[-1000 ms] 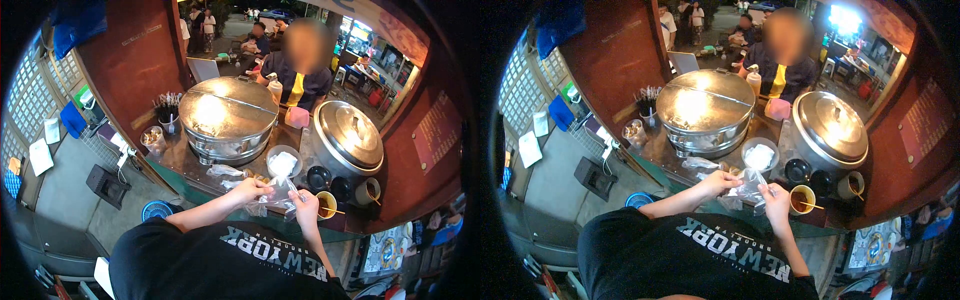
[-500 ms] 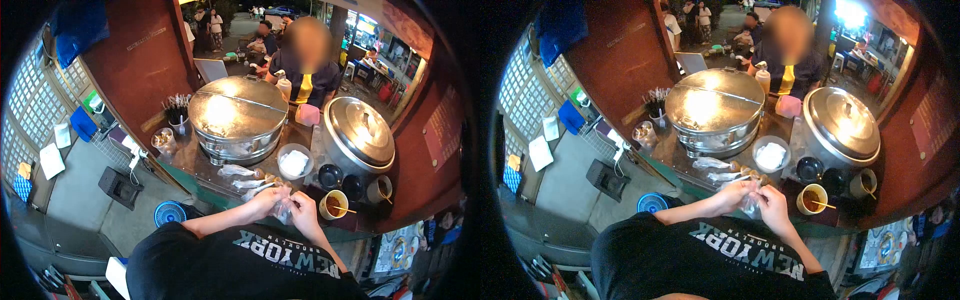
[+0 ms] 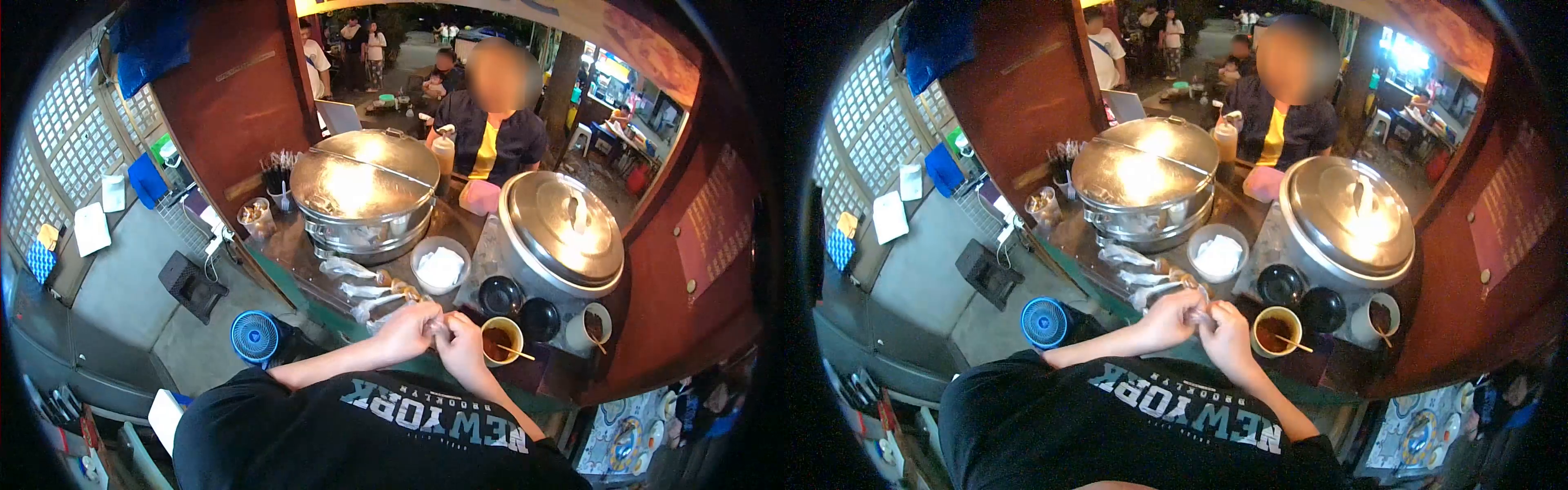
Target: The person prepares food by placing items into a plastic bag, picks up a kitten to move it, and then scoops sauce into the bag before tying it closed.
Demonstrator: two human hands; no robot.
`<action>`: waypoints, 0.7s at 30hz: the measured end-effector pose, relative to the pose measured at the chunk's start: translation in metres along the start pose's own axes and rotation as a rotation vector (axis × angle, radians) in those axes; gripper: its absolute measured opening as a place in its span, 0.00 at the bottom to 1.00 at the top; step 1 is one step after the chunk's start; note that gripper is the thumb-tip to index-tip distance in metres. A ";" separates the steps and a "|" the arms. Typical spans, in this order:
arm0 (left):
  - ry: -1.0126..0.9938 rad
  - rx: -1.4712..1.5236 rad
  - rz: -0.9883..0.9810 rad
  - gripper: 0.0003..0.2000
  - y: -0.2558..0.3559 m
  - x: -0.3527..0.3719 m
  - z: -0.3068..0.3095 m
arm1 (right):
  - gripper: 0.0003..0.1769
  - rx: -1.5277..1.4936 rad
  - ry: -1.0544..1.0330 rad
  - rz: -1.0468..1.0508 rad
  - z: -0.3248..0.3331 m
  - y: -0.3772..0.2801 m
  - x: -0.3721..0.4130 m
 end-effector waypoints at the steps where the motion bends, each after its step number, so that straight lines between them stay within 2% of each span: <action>1: 0.072 -0.109 -0.007 0.10 0.008 0.001 0.002 | 0.05 -0.131 0.051 -0.035 0.010 0.002 0.004; 2: 0.143 -0.216 -0.017 0.10 0.015 0.001 0.005 | 0.04 -0.258 0.102 -0.072 0.021 0.003 0.006; 3: 0.185 -0.254 0.080 0.12 0.013 0.001 0.007 | 0.07 -0.470 0.090 -0.138 0.021 0.013 0.011; 4: 0.291 -0.352 0.066 0.12 0.010 0.001 0.012 | 0.09 -0.888 0.024 -0.240 0.011 0.026 0.020; 6: 0.381 -0.339 0.184 0.14 0.001 0.001 0.022 | 0.10 -1.283 0.078 -0.392 0.003 0.034 0.029; 9: 0.218 0.004 0.471 0.15 -0.031 0.002 0.011 | 0.04 -1.472 0.034 -0.559 0.001 0.028 0.033; 12: 0.047 0.887 0.490 0.17 -0.060 0.003 -0.024 | 0.11 -0.705 -0.176 -0.397 0.006 0.039 0.034; 14: -0.044 1.172 0.549 0.18 -0.058 0.009 -0.036 | 0.15 -0.400 -0.112 -0.505 0.016 0.048 0.036; 16: -0.145 1.447 0.583 0.16 -0.049 0.009 -0.043 | 0.15 -0.357 0.078 -0.476 0.021 0.073 0.039; 17: -0.255 1.427 0.442 0.18 -0.044 0.006 -0.040 | 0.13 -0.166 0.096 -0.477 0.029 0.072 0.041; 18: -0.301 1.363 0.464 0.20 -0.039 0.004 -0.038 | 0.09 -0.007 0.070 -0.468 0.030 0.075 0.042; 20: -0.326 0.861 0.303 0.20 -0.009 -0.004 -0.030 | 0.06 0.076 0.345 -0.086 0.051 0.015 0.015; 21: -0.250 0.604 0.204 0.16 -0.005 -0.009 -0.027 | 0.07 0.121 0.236 -0.009 0.042 0.010 0.011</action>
Point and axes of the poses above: each hand's wrist, its own x-axis away from the middle knuckle, its own z-axis out of the back of the hand, y = z × x, the point moved 8 cm from there along -x, towards the middle knuckle, and after that the axes turned 9 degrees about z, right-handed, at the moved point
